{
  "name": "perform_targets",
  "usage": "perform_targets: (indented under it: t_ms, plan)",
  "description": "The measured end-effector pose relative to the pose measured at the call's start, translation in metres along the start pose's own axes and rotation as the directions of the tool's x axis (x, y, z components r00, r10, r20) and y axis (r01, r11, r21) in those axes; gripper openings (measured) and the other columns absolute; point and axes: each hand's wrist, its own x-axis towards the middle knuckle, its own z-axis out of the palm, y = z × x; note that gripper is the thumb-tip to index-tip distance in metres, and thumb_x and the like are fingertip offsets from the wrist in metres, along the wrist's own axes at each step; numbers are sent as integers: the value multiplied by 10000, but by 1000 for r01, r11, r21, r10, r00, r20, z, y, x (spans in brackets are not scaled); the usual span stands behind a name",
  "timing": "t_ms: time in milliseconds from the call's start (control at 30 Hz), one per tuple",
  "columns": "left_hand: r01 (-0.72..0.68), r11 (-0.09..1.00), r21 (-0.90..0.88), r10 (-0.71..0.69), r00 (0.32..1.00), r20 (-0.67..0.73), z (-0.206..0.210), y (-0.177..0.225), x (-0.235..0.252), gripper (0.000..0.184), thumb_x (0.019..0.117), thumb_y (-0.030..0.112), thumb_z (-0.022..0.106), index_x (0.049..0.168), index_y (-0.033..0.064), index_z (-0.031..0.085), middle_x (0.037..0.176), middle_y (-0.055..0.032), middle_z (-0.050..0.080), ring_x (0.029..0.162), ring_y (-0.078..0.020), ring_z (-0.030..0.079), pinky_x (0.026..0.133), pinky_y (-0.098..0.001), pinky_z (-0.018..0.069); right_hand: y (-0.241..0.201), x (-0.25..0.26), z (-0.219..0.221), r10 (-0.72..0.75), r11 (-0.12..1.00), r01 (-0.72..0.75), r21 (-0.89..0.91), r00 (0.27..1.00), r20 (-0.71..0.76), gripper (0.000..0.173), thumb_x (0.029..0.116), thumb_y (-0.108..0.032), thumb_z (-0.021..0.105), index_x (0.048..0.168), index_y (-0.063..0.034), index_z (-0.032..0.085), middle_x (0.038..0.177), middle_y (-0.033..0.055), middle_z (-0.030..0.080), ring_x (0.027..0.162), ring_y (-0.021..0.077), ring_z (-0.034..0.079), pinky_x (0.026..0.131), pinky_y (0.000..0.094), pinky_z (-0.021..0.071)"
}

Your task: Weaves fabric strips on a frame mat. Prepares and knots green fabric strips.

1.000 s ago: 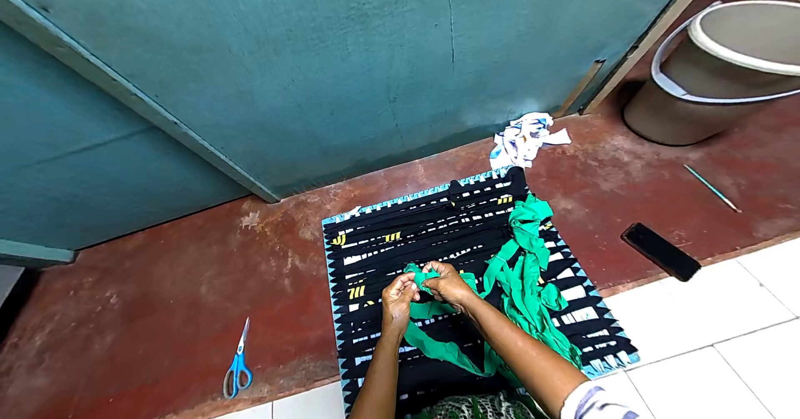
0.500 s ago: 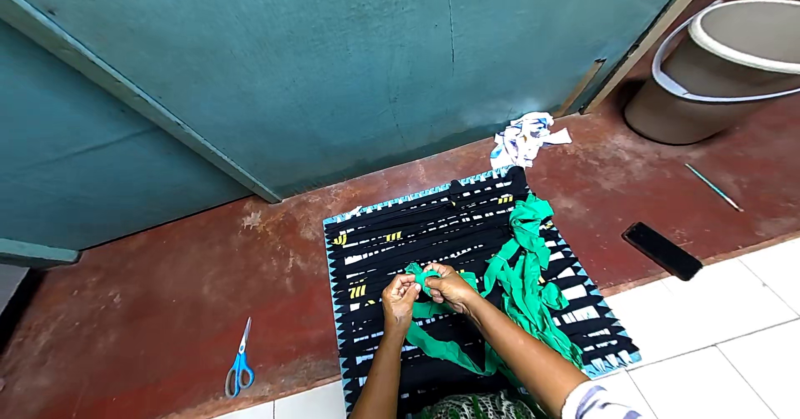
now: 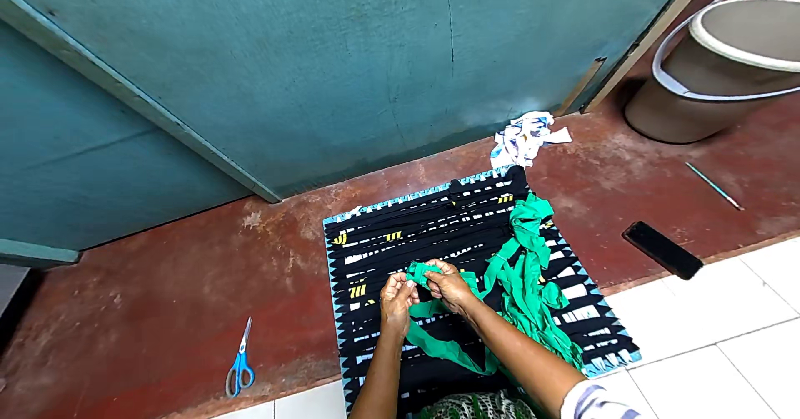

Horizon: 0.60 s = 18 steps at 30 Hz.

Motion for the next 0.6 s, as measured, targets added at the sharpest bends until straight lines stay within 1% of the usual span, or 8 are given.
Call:
perform_targets:
  t_ms: [100,233,300,333,367,467,533,600]
  plan:
    - [21,990,-140,-28,998,-48,2,0,0,191,1003,-12,383,1002,46,565,740,-18,657,594,-80,630,577,-220,556,-4,2,-2,40,999,-39,-38,999,19,104,1026,45,484,1017,-12,570,567,-44,461,418,11,365,412,161,321]
    - [-2,982,-188,-18,994,-106,4,2,1,206,1018,-22,357,998,35,554,847,-58,703,605,-74,632,561,-205,543,-5,3,-7,119,985,-112,-130,992,51,82,1035,23,497,1016,-10,570,605,-29,492,425,13,367,410,162,317]
    - [9,973,-229,-39,992,-124,5,2,2,202,1038,-16,337,1004,38,529,897,-86,731,605,-81,643,550,-203,533,-5,3,-7,147,978,-138,-155,988,53,76,1038,12,498,1029,-9,571,625,-25,503,430,12,368,409,161,317]
    - [16,966,-257,-51,990,-131,5,2,3,207,1046,-9,323,1008,42,520,901,-92,737,600,-87,644,544,-204,529,-6,3,-7,158,975,-148,-167,986,50,75,1041,3,496,1046,-9,570,639,-24,504,435,11,365,412,161,312]
    - [21,959,-283,-64,988,-144,6,3,4,217,1056,-3,314,1008,46,520,881,-91,734,593,-93,643,541,-206,529,-7,3,-7,167,972,-156,-176,985,48,76,1043,-3,496,1061,-11,570,652,-23,509,437,10,362,411,159,308]
    - [14,940,-340,-85,978,-193,5,6,6,244,1075,11,298,988,68,519,787,-47,680,556,-85,609,523,-203,523,-10,4,-8,187,965,-177,-192,982,35,55,1042,-15,522,1070,-18,569,674,-17,516,442,9,359,408,158,296]
    - [-5,929,-370,-83,971,-222,3,9,8,263,1075,13,294,965,83,523,754,-19,662,533,-73,590,509,-197,516,-13,5,-9,191,963,-183,-200,981,22,25,1035,-28,552,1033,-28,576,661,-19,513,437,9,359,402,158,292]
    - [-23,918,-395,-78,968,-238,-1,13,9,266,1075,11,293,963,87,522,733,-13,652,523,-73,584,504,-197,514,-14,6,-11,194,957,-186,-222,981,13,29,1030,-34,568,1005,-36,584,641,-26,499,433,12,354,397,158,285]
